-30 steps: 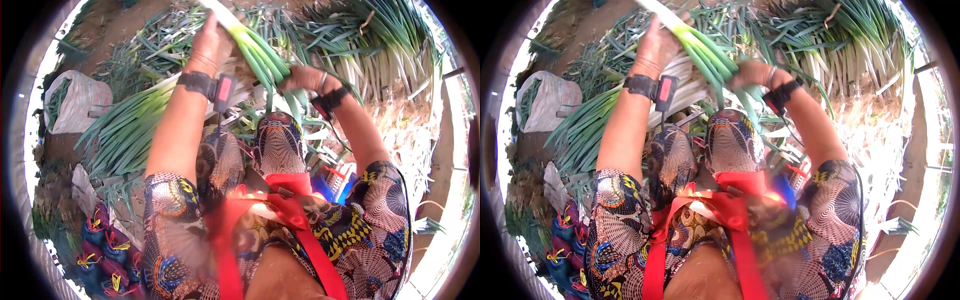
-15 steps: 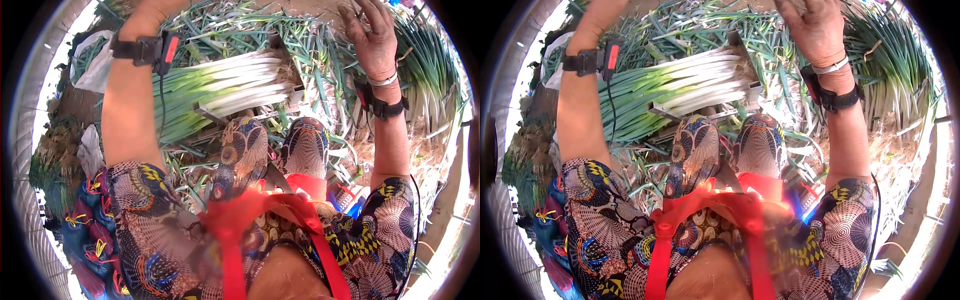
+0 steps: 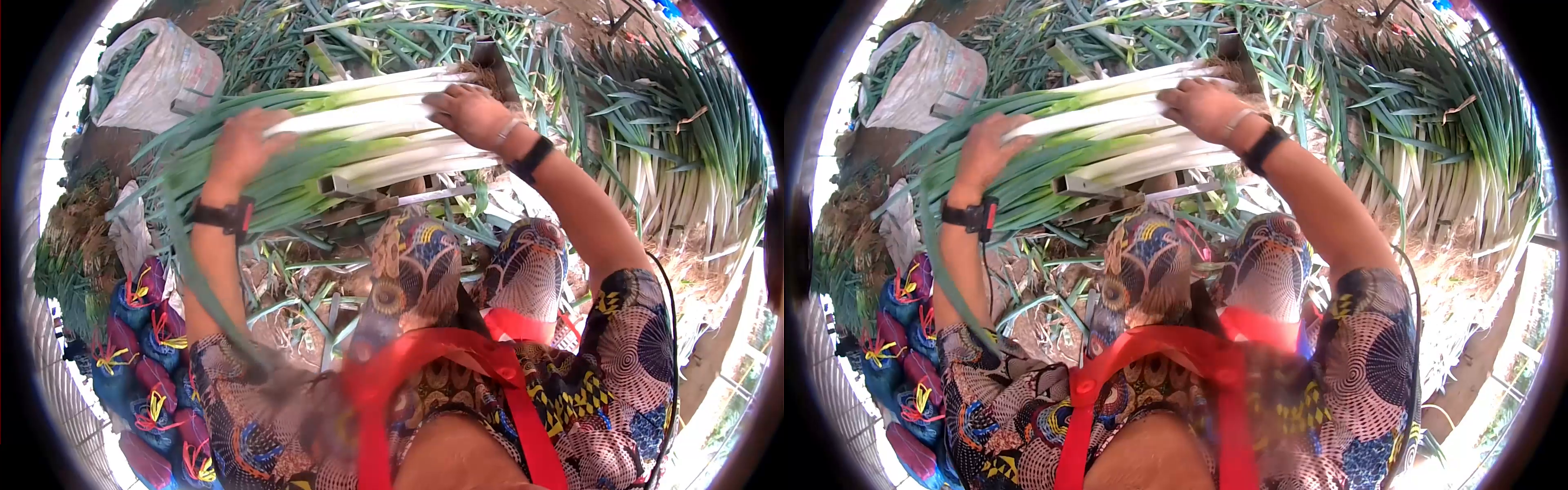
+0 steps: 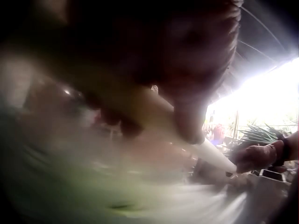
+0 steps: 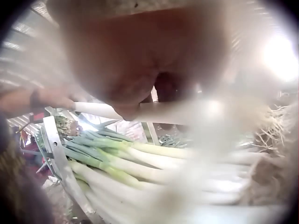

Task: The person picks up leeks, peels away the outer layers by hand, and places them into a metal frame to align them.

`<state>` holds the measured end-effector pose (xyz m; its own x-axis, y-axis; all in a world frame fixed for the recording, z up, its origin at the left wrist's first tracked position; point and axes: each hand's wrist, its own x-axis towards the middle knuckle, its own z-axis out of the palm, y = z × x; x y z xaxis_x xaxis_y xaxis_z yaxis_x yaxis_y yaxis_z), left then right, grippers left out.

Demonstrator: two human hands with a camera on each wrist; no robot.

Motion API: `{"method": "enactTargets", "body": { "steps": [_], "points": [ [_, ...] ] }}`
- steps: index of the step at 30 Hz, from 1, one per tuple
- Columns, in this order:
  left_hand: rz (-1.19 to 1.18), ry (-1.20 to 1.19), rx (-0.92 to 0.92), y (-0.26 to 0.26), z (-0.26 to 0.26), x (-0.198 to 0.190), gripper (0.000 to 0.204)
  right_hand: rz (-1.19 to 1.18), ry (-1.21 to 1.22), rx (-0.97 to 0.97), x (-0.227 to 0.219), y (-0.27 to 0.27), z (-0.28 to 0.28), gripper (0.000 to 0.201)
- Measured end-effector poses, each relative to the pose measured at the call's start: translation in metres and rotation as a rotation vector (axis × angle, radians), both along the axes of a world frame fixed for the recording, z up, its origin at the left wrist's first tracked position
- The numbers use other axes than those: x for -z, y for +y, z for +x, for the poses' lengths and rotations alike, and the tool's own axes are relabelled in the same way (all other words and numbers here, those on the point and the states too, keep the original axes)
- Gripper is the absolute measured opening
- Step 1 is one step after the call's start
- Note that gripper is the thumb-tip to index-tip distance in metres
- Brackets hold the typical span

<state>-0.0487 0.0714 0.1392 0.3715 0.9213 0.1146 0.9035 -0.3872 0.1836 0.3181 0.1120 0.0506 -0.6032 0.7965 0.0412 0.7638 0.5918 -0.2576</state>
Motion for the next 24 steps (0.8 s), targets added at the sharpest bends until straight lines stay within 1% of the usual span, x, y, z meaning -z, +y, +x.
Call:
{"method": "enactTargets", "body": {
  "steps": [2,4,5,8,9,10,12,13,14,16,17,19,20,21,23,24],
  "points": [
    [0.174,0.064,0.011,0.021,-0.022,0.009,0.035,0.12,-0.035,0.011,0.004,0.023,-0.025,0.037],
    [0.269,0.206,-0.037,0.039,-0.035,0.011,0.034,0.188,-0.021,-0.003,0.017,0.051,-0.046,0.035],
    [0.315,0.281,-0.062,0.048,-0.041,0.015,0.034,0.154,-0.049,0.019,0.02,0.063,-0.054,0.033],
    [0.149,0.411,-0.117,0.069,-0.05,0.024,0.036,0.155,0.095,0.111,0.033,0.084,-0.062,0.031],
    [0.12,0.43,-0.127,0.077,-0.056,0.032,0.037,0.141,0.192,0.154,0.041,0.09,-0.061,0.028],
    [0.087,0.407,-0.186,0.085,-0.057,0.04,0.035,0.131,0.18,0.2,0.037,0.092,-0.061,0.025],
    [0.015,0.347,-0.291,0.099,-0.054,0.056,0.03,0.176,0.098,0.236,0.045,0.103,-0.057,0.023],
    [0.079,0.361,-0.318,0.104,-0.055,0.061,0.032,0.25,0.112,0.22,0.05,0.107,-0.052,0.023],
    [0.113,0.344,-0.304,0.109,-0.057,0.064,0.032,0.294,0.121,0.231,0.057,0.113,-0.049,0.026],
    [0.186,0.302,-0.278,0.118,-0.05,0.065,0.035,0.306,0.087,0.244,0.066,0.123,-0.039,0.033],
    [0.148,0.288,-0.247,0.126,-0.049,0.072,0.037,0.303,0.069,0.266,0.07,0.128,-0.033,0.035],
    [0.182,0.298,-0.202,0.132,-0.04,0.096,0.037,0.297,0.035,0.307,0.076,0.133,-0.02,0.038],
    [0.195,0.304,-0.18,0.134,-0.039,0.108,0.037,0.257,-0.021,0.286,0.08,0.138,-0.016,0.04],
    [0.106,0.307,-0.186,0.137,-0.037,0.116,0.039,0.217,-0.076,0.266,0.082,0.143,-0.013,0.041],
    [0.047,0.267,-0.15,0.137,-0.032,0.13,0.039,0.155,-0.195,0.2,0.085,0.149,-0.004,0.041],
    [0.016,0.247,-0.132,0.135,-0.027,0.134,0.039,0.065,-0.215,0.239,0.086,0.15,-0.005,0.04]
  ]
}}
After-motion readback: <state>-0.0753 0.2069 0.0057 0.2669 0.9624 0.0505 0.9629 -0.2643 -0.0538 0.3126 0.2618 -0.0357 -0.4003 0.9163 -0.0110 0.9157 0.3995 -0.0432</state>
